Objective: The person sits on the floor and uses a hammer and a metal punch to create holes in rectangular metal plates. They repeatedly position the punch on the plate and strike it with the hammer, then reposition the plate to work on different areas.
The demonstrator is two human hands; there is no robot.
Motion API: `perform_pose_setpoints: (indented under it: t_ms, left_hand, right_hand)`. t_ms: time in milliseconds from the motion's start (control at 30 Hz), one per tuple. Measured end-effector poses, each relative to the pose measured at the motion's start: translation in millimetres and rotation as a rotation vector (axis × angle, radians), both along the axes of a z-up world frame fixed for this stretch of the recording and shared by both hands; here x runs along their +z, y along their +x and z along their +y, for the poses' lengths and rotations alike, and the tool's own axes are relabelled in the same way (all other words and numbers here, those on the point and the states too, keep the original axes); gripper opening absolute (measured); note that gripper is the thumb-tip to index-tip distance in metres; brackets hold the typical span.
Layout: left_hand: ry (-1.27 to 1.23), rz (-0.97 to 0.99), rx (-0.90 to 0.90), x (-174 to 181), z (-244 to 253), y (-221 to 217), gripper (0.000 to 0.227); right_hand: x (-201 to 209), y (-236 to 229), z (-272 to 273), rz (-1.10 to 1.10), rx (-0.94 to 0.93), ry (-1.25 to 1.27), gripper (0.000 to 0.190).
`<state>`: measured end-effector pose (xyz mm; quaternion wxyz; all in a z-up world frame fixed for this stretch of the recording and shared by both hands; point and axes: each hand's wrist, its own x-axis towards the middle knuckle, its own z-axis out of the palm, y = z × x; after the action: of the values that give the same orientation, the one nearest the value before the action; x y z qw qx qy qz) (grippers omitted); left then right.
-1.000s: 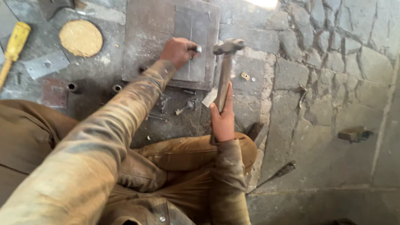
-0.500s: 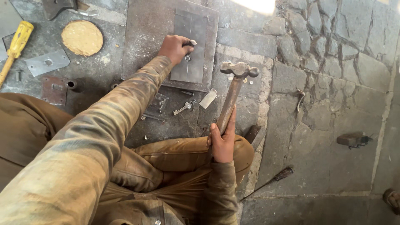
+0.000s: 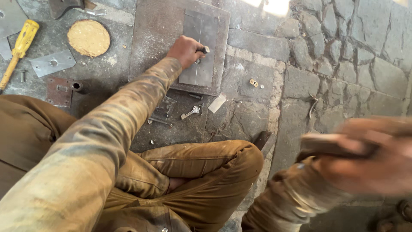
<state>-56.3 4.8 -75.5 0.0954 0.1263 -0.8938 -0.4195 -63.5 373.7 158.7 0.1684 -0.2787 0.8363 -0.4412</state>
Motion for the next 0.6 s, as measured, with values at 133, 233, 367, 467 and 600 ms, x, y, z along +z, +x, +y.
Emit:
perform_pose_setpoints:
  t_ms: [133,233,367,467,600]
  left_hand:
    - [0.023,0.069,0.035,-9.7,2.2,9.0,0.026]
    - [-0.016,0.131,0.026,-14.8,5.7,16.4,0.021]
    - [-0.106,0.162,0.008,-10.8,8.9,18.1,0.02]
    - [-0.142,0.001,-0.151,-9.3,3.7,2.0,0.019]
    - [-0.195,-0.066,-0.244,1.1,-8.1,-14.9,0.02]
  right_hand:
    - [-40.0,1.3,-48.9,0.049,0.188,0.286,0.088]
    - [-109.5,30.3,-95.2,0.227,0.159,0.164,0.088]
    - [-140.9,58.8,-91.5,-0.357,-0.236,0.107,0.086]
    - [-138.0,85.6,-70.0,-0.418,-0.339,-0.228,0.09]
    - [-137.1,105.4,-61.2,-0.556,-0.401,-0.298,0.091]
